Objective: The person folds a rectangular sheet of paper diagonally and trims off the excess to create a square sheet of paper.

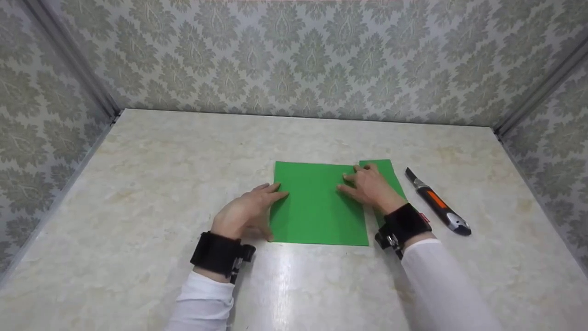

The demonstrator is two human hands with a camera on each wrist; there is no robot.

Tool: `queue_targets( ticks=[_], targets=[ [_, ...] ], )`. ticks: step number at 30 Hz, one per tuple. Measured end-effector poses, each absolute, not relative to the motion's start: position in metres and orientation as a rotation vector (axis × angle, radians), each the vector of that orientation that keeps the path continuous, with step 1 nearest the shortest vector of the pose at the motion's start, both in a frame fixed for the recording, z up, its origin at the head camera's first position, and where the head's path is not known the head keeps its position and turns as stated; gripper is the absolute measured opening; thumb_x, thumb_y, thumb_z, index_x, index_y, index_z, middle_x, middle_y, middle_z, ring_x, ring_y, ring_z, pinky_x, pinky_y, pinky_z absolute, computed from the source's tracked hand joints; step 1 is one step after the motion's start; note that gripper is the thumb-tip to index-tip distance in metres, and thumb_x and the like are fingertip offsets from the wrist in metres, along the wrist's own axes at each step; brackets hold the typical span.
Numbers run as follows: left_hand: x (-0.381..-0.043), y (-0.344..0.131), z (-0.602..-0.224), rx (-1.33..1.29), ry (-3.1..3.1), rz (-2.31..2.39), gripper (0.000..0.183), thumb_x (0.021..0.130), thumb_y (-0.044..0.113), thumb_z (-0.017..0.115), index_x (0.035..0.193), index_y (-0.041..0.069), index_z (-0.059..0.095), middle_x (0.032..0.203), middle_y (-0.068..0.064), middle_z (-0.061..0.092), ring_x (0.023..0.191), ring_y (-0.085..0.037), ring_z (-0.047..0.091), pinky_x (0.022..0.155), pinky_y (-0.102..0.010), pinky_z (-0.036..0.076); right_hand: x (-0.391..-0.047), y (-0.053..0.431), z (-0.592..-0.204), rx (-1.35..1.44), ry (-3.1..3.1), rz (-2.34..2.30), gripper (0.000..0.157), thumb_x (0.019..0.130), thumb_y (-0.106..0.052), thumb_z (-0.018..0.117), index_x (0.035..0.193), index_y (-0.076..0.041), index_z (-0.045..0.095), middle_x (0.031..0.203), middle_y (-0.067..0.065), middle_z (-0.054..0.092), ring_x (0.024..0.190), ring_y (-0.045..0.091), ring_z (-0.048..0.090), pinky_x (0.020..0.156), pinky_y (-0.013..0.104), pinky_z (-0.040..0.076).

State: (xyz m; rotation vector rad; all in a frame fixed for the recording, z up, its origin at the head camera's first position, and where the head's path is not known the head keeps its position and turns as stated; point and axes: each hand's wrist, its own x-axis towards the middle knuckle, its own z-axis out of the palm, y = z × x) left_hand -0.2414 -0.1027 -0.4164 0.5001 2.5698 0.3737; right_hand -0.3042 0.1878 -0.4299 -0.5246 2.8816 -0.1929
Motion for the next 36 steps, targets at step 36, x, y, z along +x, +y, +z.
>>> queue_targets(
  ticks=[36],
  targets=[
    [-0.2444, -0.1073, -0.4183, 0.586, 2.563, 0.314, 0.115, 0.070, 0.028, 0.093, 0.160, 0.016, 0.022, 0.170, -0.010, 0.008, 0.157, -0.034, 0.009, 0.123, -0.056, 0.024, -0.3058, 0.1972, -0.4334, -0.525, 2.856, -0.295, 0.059, 0.101, -0.047, 0.053, 0.147, -0.010, 0.050, 0.159, 0.029, 0.029, 0.144, 0.056, 0.026, 0.118, 0.065, 0.026]
  ],
)
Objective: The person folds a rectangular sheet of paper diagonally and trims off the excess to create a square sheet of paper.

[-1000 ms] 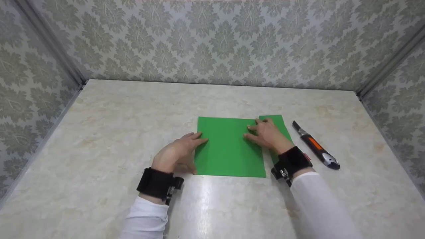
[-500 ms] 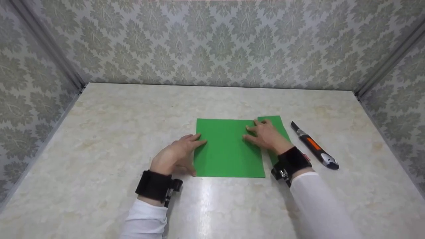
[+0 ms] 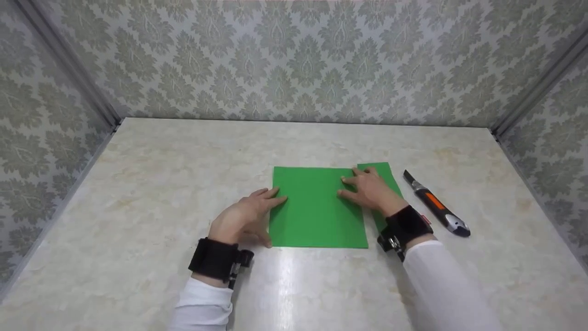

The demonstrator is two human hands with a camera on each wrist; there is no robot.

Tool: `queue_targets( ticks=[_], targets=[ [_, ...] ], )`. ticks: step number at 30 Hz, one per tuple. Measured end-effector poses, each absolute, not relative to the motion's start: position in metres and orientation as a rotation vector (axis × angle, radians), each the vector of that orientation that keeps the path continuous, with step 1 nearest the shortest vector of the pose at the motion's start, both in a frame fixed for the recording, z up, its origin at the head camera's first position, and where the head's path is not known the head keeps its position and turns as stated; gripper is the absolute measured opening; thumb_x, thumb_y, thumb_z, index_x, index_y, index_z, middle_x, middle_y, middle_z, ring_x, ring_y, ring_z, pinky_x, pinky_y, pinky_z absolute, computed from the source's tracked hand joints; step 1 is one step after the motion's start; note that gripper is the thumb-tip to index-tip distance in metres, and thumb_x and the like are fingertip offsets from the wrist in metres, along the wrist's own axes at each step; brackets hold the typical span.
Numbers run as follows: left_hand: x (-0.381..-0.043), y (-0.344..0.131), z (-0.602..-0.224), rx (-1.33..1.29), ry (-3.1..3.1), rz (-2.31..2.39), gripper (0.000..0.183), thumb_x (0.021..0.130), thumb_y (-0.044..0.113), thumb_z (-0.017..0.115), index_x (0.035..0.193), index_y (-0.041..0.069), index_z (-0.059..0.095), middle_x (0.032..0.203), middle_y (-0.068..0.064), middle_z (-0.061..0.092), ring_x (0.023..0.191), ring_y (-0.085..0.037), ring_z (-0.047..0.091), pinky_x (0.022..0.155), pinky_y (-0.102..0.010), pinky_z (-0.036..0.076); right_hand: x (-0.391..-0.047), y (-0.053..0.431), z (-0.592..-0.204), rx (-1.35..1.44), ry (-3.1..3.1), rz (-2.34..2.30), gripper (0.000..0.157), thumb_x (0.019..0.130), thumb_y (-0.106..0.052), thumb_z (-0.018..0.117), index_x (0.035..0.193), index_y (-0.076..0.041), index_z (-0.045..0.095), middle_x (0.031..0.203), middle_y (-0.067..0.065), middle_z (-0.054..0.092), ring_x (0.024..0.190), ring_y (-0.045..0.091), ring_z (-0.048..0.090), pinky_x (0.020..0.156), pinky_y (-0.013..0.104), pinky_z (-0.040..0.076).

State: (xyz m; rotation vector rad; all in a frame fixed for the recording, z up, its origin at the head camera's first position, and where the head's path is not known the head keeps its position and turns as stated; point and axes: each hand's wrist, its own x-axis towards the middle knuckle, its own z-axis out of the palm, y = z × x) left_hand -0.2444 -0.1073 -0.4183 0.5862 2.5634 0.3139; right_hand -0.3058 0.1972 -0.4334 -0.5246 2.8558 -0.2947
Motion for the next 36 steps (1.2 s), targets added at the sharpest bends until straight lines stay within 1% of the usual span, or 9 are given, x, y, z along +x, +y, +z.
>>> queue_targets(
  ticks=[5, 12, 14, 23, 27, 30, 33, 36],
  targets=[
    [-0.244, -0.107, -0.419, 0.572, 2.563, 0.317, 0.115, 0.070, 0.028, 0.092, 0.161, 0.020, 0.022, 0.170, -0.007, 0.006, 0.157, -0.032, 0.007, 0.124, -0.054, 0.022, -0.306, 0.197, -0.435, -0.528, 2.859, -0.290, 0.059, 0.101, -0.048, 0.053, 0.146, -0.011, 0.050, 0.160, 0.028, 0.029, 0.143, 0.056, 0.027, 0.117, 0.065, 0.028],
    [-0.245, -0.103, -0.419, 0.571, 2.569, 0.330, 0.114, 0.070, 0.026, 0.092, 0.160, 0.020, 0.023, 0.170, -0.008, 0.006, 0.157, -0.033, 0.008, 0.124, -0.054, 0.023, -0.305, 0.200, -0.435, -0.510, 2.871, -0.295, 0.060, 0.099, -0.049, 0.055, 0.146, -0.013, 0.050, 0.161, 0.027, 0.028, 0.144, 0.054, 0.027, 0.116, 0.067, 0.028],
    [-0.246, -0.102, -0.419, 0.566, 2.567, 0.326, 0.114, 0.070, 0.027, 0.092, 0.160, 0.021, 0.023, 0.170, -0.008, 0.005, 0.157, -0.032, 0.007, 0.124, -0.054, 0.022, -0.304, 0.201, -0.435, -0.511, 2.873, -0.289, 0.060, 0.099, -0.049, 0.055, 0.147, -0.012, 0.050, 0.160, 0.027, 0.027, 0.144, 0.055, 0.027, 0.116, 0.067, 0.028],
    [-0.246, -0.103, -0.418, 0.536, 2.567, 0.320, 0.114, 0.070, 0.029, 0.092, 0.161, 0.023, 0.022, 0.170, -0.009, 0.004, 0.158, -0.031, 0.007, 0.124, -0.054, 0.022, -0.303, 0.196, -0.436, -0.544, 2.876, -0.254, 0.068, 0.099, -0.049, 0.055, 0.150, -0.006, 0.044, 0.159, 0.031, 0.028, 0.145, 0.055, 0.025, 0.117, 0.066, 0.025],
    [-0.245, -0.106, -0.418, 0.576, 2.575, 0.308, 0.115, 0.069, 0.030, 0.093, 0.160, 0.020, 0.023, 0.170, -0.011, 0.006, 0.157, -0.033, 0.008, 0.124, -0.054, 0.024, -0.305, 0.199, -0.437, -0.553, 2.856, -0.312, 0.068, 0.100, -0.047, 0.055, 0.151, -0.004, 0.042, 0.159, 0.031, 0.027, 0.146, 0.056, 0.022, 0.118, 0.066, 0.025],
    [-0.244, -0.107, -0.417, 0.591, 2.573, 0.306, 0.117, 0.068, 0.034, 0.093, 0.161, 0.020, 0.023, 0.170, -0.011, 0.006, 0.157, -0.032, 0.008, 0.124, -0.054, 0.024, -0.305, 0.202, -0.438, -0.547, 2.862, -0.360, 0.067, 0.100, -0.045, 0.055, 0.151, -0.003, 0.042, 0.159, 0.030, 0.028, 0.147, 0.055, 0.021, 0.119, 0.066, 0.023],
    [-0.244, -0.106, -0.416, 0.572, 2.564, 0.369, 0.120, 0.068, 0.038, 0.093, 0.161, 0.020, 0.021, 0.170, -0.011, 0.004, 0.158, -0.031, 0.007, 0.124, -0.054, 0.021, -0.302, 0.206, -0.439, -0.582, 2.923, -0.421, 0.063, 0.100, -0.040, 0.057, 0.149, -0.001, 0.044, 0.157, 0.030, 0.033, 0.145, 0.054, 0.026, 0.118, 0.065, 0.025],
    [-0.243, -0.104, -0.413, 0.550, 2.605, 0.472, 0.112, 0.073, 0.039, 0.089, 0.161, 0.019, 0.021, 0.170, -0.011, 0.006, 0.157, -0.032, 0.010, 0.124, -0.052, 0.022, -0.298, 0.210, -0.436, -0.620, 2.998, -0.497, 0.060, 0.100, -0.035, 0.059, 0.147, 0.001, 0.046, 0.154, 0.030, 0.039, 0.143, 0.051, 0.033, 0.118, 0.062, 0.028]
  ],
)
